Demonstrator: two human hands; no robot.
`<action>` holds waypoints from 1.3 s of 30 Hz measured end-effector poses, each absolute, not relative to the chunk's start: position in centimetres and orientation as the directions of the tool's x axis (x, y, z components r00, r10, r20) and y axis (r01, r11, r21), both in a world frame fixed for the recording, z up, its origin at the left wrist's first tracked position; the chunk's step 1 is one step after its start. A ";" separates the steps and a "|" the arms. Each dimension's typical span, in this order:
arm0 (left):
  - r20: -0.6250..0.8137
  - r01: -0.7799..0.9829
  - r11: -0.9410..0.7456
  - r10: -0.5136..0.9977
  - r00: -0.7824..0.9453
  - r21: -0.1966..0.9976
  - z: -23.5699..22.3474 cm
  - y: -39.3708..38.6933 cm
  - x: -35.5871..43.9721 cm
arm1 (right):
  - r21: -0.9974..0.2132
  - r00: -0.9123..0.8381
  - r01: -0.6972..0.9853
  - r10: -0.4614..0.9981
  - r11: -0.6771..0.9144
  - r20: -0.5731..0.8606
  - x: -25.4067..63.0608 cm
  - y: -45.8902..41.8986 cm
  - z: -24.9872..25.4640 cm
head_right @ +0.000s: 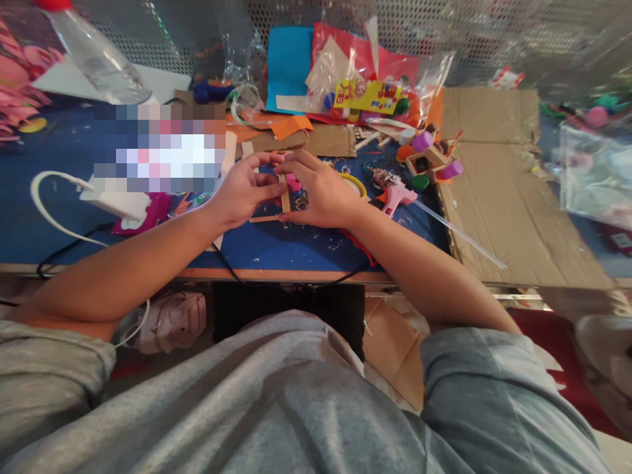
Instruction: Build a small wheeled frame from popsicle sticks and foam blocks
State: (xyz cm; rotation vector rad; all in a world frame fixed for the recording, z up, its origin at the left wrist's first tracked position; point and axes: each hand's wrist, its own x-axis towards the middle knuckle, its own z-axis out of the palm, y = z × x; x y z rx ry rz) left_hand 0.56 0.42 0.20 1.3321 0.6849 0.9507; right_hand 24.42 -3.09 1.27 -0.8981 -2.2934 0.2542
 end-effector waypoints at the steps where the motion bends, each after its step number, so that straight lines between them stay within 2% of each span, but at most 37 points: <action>1: 0.110 -0.178 -0.028 0.876 0.469 0.984 0.3 0.4 0.6 | -0.397 -0.546 0.536 0.664 0.745 0.511 24.4 -3.1 1.2; 21: 0.084 -0.196 0.022 0.852 0.517 0.980 0.3 0.3 0.5 | -0.409 -0.503 0.539 0.671 0.737 0.545 24.5 -2.9 1.0; 39: 0.192 -0.146 -0.140 0.872 0.450 0.979 0.9 0.4 0.4 | -0.398 -0.513 0.566 0.686 0.722 0.517 24.8 -3.2 1.4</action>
